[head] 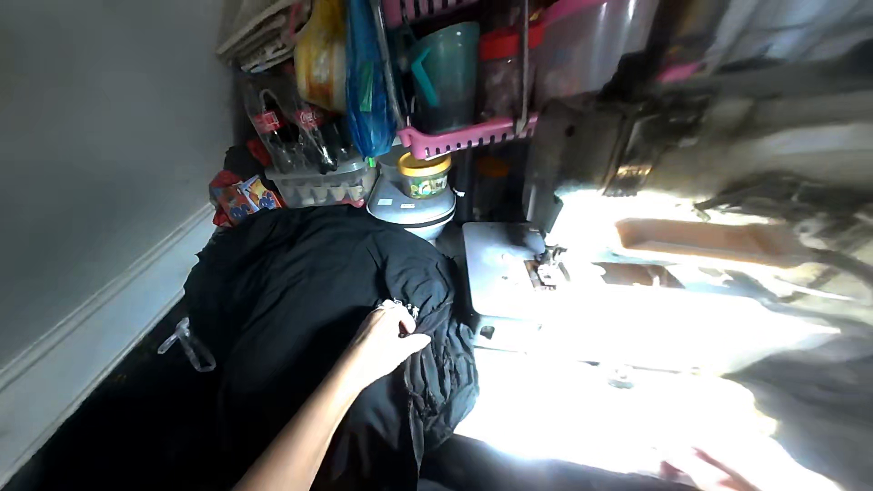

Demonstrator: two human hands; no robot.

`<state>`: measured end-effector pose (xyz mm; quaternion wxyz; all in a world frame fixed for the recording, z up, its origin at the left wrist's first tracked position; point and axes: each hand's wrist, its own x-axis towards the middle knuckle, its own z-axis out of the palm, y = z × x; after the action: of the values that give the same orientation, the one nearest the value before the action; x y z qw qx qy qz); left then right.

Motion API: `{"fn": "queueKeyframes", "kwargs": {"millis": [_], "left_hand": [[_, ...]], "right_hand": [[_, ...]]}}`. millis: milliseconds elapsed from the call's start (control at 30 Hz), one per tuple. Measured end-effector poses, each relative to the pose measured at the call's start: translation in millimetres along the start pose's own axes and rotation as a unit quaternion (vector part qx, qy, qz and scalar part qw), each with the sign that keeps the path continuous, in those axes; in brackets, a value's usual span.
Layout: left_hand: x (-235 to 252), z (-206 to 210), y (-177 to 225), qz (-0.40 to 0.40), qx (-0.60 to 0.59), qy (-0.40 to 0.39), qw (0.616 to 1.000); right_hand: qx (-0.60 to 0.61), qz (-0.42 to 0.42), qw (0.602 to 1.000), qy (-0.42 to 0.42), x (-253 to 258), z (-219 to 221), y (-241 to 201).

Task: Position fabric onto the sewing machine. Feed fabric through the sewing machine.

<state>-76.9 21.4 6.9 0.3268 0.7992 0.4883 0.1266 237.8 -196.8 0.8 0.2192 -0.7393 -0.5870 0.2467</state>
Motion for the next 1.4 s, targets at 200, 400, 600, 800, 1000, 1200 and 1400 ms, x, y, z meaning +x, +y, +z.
{"fn": "queueKeyframes", "kwargs": {"millis": [200, 400, 600, 800, 1000, 1200, 1400], "left_hand": [[-0.3, -34.3, -9.3, -0.086, -0.322, -0.010, 0.943], [0.1, -74.6, -6.3, -0.016, -0.187, 0.015, 0.982], [0.8, -155.6, 33.7, 0.006, 0.364, 0.056, 0.930], [-16.7, -225.7, 117.4, 0.241, 0.379, 0.361, 0.817], [-25.9, -154.4, 129.6, 0.390, 0.209, 0.150, 0.884], [12.8, -69.8, 101.9, 0.315, 0.145, -0.056, 0.936], [29.7, -48.1, 91.3, 0.288, 0.043, 0.014, 0.957]], "right_hand": [[0.161, -0.313, 0.935, -0.038, 75.4, 57.6, -73.0], [-0.110, -0.323, 0.935, -0.094, 146.4, 101.8, -179.5], [-0.164, -0.260, 0.945, -0.109, 171.8, 124.1, -208.5], [0.060, -0.464, 0.854, 0.228, 112.6, 65.8, -208.4], [0.121, -0.344, 0.892, 0.268, 26.4, -33.0, -115.4], [0.062, -0.215, 0.949, 0.223, 40.8, 14.8, -61.4], [0.110, -0.107, 0.979, 0.131, 52.2, 6.5, -56.6]]}}
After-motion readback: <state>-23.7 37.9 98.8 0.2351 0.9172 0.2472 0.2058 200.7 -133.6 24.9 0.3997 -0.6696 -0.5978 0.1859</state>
